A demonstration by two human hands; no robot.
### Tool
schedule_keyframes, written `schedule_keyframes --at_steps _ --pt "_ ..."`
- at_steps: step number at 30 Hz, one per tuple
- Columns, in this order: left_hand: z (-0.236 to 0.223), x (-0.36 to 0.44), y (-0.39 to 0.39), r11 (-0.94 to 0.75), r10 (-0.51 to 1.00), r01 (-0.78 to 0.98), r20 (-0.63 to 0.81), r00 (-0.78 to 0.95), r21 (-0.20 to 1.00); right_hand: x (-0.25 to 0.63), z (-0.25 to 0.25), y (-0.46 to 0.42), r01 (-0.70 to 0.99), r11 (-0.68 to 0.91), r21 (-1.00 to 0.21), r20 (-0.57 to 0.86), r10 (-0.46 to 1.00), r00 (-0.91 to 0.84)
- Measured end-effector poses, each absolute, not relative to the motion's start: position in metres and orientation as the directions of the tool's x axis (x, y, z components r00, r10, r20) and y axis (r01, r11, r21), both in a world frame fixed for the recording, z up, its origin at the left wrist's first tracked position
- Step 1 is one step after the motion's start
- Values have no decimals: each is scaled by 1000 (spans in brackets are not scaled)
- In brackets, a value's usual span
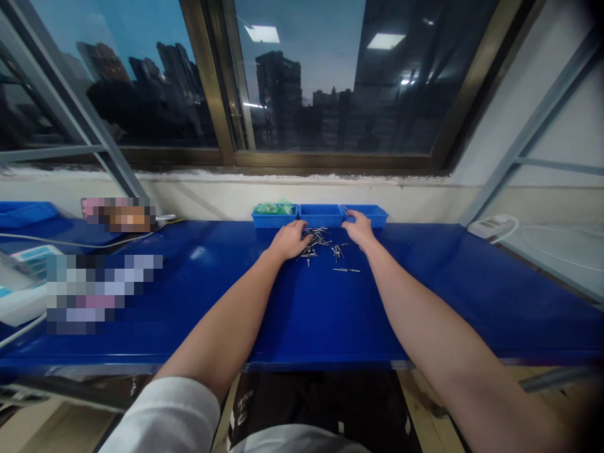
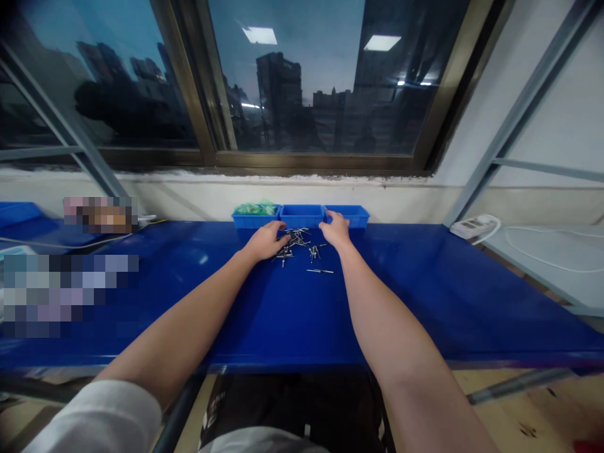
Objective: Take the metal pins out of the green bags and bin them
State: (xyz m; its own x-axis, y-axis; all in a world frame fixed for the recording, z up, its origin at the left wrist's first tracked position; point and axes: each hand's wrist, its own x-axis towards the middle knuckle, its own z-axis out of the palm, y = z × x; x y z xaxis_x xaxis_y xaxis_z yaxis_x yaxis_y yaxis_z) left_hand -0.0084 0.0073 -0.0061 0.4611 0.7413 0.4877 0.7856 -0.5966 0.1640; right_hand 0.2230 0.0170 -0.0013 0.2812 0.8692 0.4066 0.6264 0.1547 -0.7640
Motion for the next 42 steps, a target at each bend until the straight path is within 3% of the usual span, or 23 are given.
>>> schedule_keyframes --at_steps 4,6,11,15,19,34,42 --pt "-8 -9 9 -582 758 798 459 463 157 222 1 12 653 60 -755 328 897 297" --pt "-8 -9 10 -582 761 799 448 469 151 221 1 10 683 74 -726 357 890 283" --pt "-11 -9 12 -627 741 767 409 532 139 210 -1 4 755 294 -586 528 845 81" --pt "-15 -7 12 -656 736 737 356 576 162 196 -5 1 752 384 -536 434 889 -145" --pt "-11 -5 7 -668 739 716 298 604 204 185 -11 1 783 428 -452 403 881 -248" --pt "-10 -5 7 -662 744 724 288 603 194 182 -14 2 760 405 -508 395 894 -212" --pt "-7 -4 6 -684 693 708 461 554 177 183 -10 1 750 381 -540 443 887 -131"
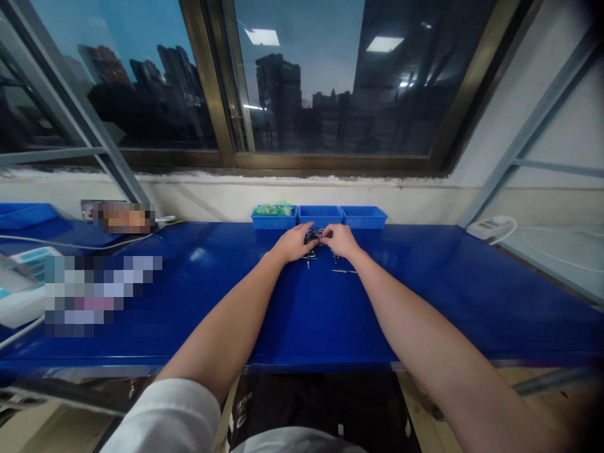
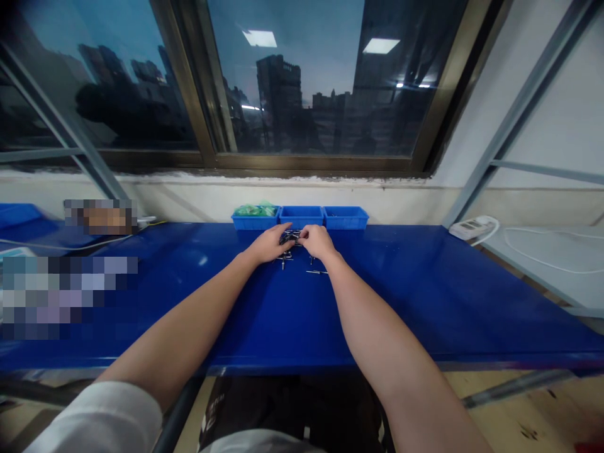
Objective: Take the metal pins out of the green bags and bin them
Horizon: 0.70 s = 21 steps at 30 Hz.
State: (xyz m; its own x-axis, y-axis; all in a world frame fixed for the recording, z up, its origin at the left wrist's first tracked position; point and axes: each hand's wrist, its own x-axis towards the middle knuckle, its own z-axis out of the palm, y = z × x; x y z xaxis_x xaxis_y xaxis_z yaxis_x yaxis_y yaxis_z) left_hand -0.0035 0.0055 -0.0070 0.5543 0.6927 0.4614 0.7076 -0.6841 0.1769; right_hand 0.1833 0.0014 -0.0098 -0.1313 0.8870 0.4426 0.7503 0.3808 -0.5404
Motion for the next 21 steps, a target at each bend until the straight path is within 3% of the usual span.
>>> schedule_keyframes --at_steps 8,16,21 --pt "3 2 0 -713 649 686 507 567 146 182 -7 -2 661 471 -584 471 860 -197" --pt "4 1 -2 -662 666 738 555 498 133 185 -5 -2 520 465 -716 457 876 -154" --pt "3 1 -1 -632 687 764 553 472 133 189 -2 -3 268 400 -876 386 916 -105"
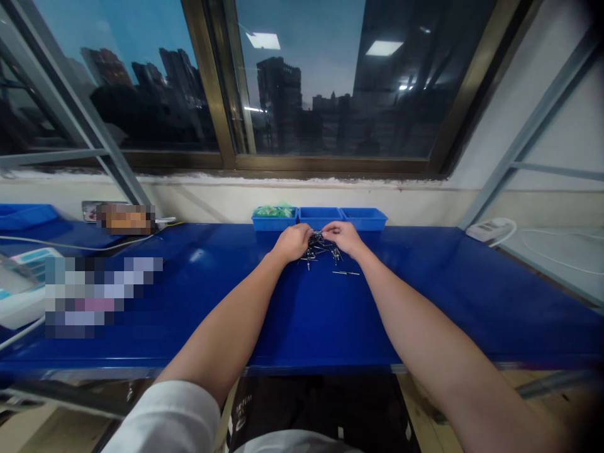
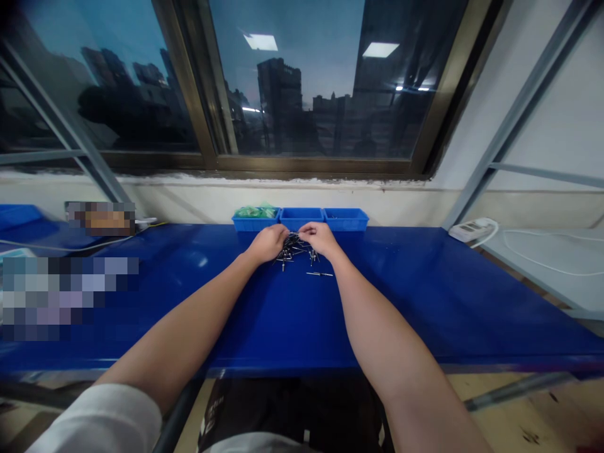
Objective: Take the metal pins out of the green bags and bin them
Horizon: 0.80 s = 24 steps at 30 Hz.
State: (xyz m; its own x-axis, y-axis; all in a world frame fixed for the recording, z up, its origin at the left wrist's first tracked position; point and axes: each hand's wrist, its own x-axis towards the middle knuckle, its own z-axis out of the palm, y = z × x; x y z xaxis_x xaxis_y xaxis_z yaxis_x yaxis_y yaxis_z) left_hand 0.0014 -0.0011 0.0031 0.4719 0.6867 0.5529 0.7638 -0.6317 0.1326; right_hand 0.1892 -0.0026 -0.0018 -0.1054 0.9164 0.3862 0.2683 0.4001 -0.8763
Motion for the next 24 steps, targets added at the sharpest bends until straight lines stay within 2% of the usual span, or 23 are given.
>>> schedule_keyframes --at_steps 3,6,9,15,20,24 --pt "3 1 -1 -627 701 763 543 463 157 192 1 -4 122 333 -935 319 940 -124" --pt "5 2 -2 -638 699 750 536 473 171 193 3 -3 4 328 -945 325 937 -131" --pt "6 4 -3 -666 678 727 542 497 166 195 3 0 -7 354 -935 353 930 -106" --pt "3 1 0 -596 719 780 559 414 189 207 3 3 274 454 -848 514 831 212" --pt "-2 -4 5 -546 761 819 512 398 175 222 1 8 502 371 -782 584 717 380" --pt "-3 -4 4 -541 779 828 459 427 148 226 0 9 590 260 -764 559 724 405"
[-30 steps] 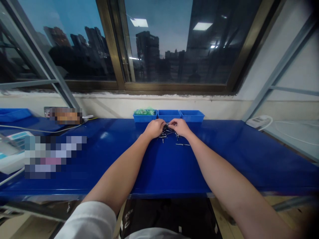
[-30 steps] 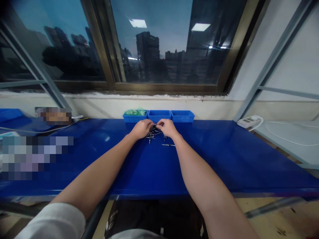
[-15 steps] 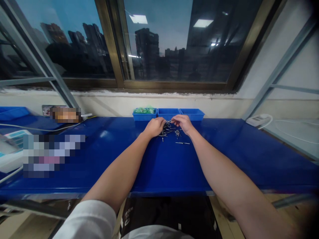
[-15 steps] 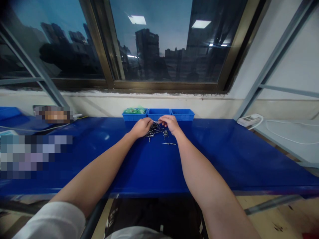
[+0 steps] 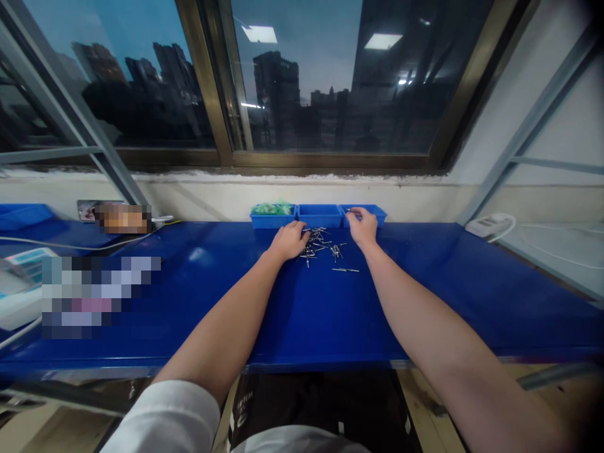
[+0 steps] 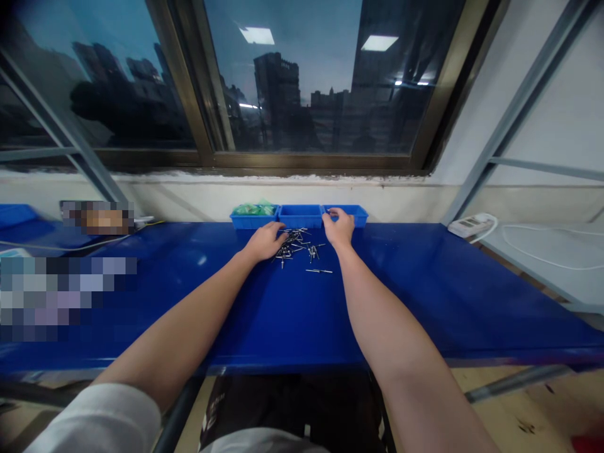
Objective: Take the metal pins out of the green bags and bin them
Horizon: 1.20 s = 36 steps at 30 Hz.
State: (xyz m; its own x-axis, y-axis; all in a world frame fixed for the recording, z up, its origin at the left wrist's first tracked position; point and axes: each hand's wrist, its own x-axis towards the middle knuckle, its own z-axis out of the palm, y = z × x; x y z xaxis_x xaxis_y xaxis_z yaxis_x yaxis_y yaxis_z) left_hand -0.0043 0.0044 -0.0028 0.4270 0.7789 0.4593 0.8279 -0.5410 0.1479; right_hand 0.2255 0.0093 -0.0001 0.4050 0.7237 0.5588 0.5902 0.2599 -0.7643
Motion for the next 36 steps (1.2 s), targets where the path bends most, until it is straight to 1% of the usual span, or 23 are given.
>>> schedule_keyframes --at_steps 4,8,10,12,14,16,17,19,21,24,26,30,32,36 --pt "-3 -4 4 -555 781 818 435 448 152 223 -2 7 638 185 -747 506 781 366" --pt "-3 -4 4 -596 760 790 421 496 145 219 6 3 655 202 -728 483 829 281" --pt "-2 -4 2 -636 735 758 410 540 141 217 17 -1 667 167 -726 394 896 204" --pt "2 -2 -1 -684 699 715 405 589 141 217 31 -9 747 99 -657 238 968 81" --pt "6 3 -6 -742 644 658 409 647 127 219 46 -18 842 25 -539 -57 996 -65" --pt "12 10 -11 -802 569 590 421 707 94 221 58 -29 910 -25 -414 -360 923 -138" --pt "14 13 -13 -821 541 566 424 726 79 222 62 -33 930 -42 -366 -475 868 -147" --pt "18 20 -17 -834 517 548 440 735 64 219 66 -40 950 -48 -308 -609 777 -158" --pt "19 21 -17 -830 519 553 459 721 71 213 65 -43 963 -47 -265 -668 729 -148" --pt "16 14 -13 -803 562 583 482 672 123 202 61 -43 986 -3 -166 -666 738 -110" --pt "11 5 -7 -771 608 613 489 625 176 196 58 -42 983 72 -171 -614 772 -164" --pt "4 -8 2 -705 683 657 504 529 266 190 57 -42 946 235 -223 -433 846 -312" --pt "2 -10 3 -691 695 669 507 510 274 187 55 -42 938 275 -210 -345 877 -335" --pt "4 -6 1 -693 689 676 508 518 252 181 44 -37 937 298 -184 -161 931 -328"
